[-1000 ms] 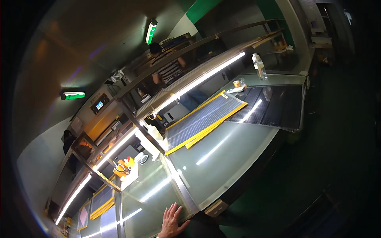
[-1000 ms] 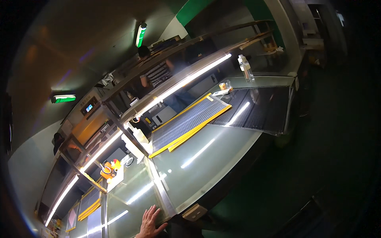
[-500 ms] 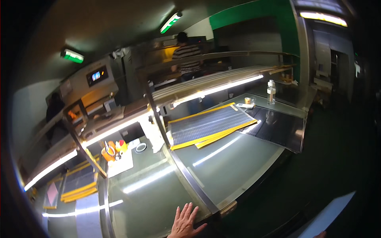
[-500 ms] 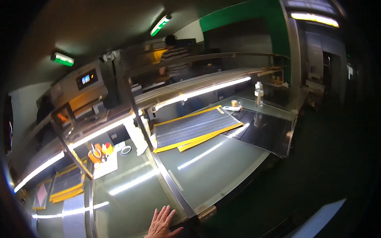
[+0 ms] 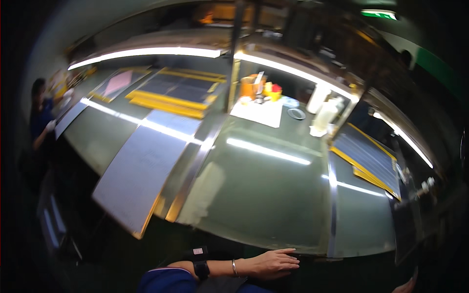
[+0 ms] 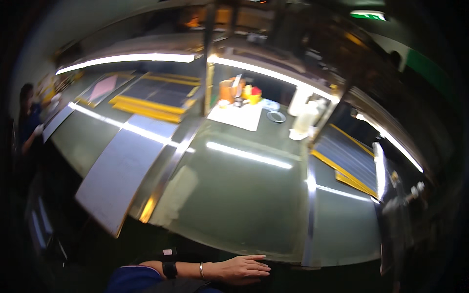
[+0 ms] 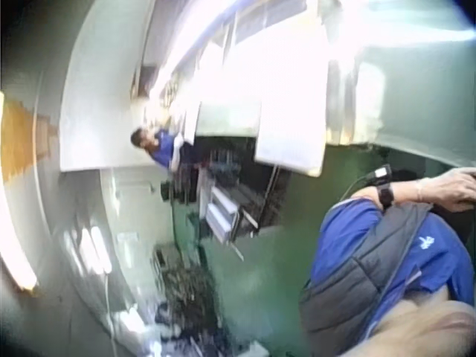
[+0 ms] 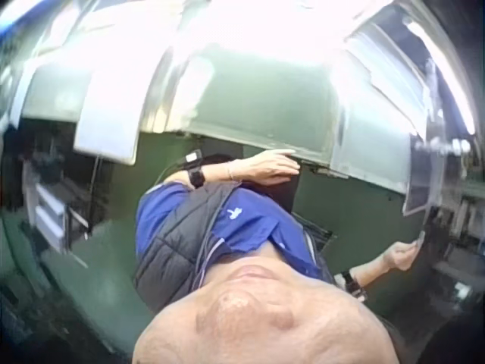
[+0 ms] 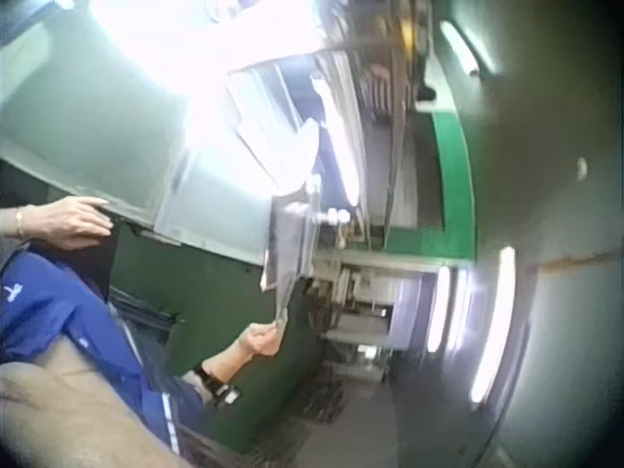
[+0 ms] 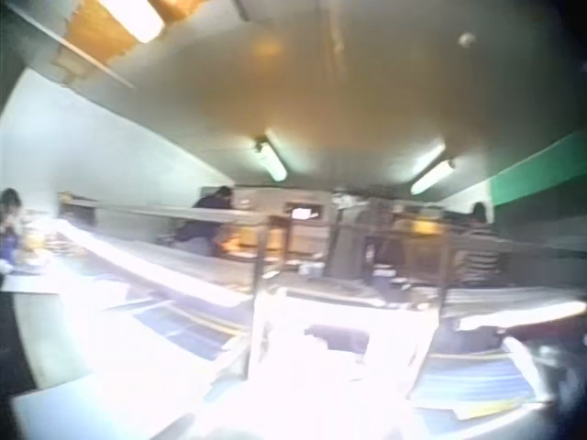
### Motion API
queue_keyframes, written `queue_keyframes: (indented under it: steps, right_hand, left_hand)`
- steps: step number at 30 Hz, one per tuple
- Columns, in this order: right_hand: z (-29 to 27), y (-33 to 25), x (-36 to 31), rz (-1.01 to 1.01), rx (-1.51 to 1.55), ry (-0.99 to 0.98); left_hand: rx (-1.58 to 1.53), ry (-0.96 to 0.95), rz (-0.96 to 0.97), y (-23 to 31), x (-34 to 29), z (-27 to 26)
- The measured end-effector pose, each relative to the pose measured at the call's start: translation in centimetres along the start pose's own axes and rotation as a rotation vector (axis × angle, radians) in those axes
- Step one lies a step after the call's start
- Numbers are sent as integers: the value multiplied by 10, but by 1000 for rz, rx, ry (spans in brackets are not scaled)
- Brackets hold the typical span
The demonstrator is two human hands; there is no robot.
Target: Inspecting and organizing flat material sheets on a workstation counter.
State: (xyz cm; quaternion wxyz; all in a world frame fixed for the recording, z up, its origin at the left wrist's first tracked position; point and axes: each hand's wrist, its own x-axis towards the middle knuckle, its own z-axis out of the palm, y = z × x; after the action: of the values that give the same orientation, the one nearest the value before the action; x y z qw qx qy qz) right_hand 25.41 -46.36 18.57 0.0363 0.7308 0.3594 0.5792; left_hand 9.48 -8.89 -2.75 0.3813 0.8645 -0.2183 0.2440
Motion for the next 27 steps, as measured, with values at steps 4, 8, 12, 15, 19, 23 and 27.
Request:
queue_keyframes:
  steps: [4,8,12,15,19,23,27]
  right_hand:
    - [118,-25,7,-132,417,-162]
    - [173,-130,43,-226,717,-129]
    - [188,-191,28,-352,963,-129]
    - [171,-228,12,-345,1033,-190]
    - [161,-268,-4,-234,1089,-303]
    - [160,-276,-1,-127,1104,-364]
    - [158,-271,4,-39,1134,-381]
  left_hand:
    - [-6,102,-88,4,-44,-19]
    - [20,116,-448,31,-102,-45]
    - [124,187,-651,51,-149,-50]
    - [203,286,-756,64,-152,-56]
    - [266,409,-767,70,-154,-66]
    - [464,661,-598,58,-139,-98]
    - [725,831,-536,42,-112,-141]
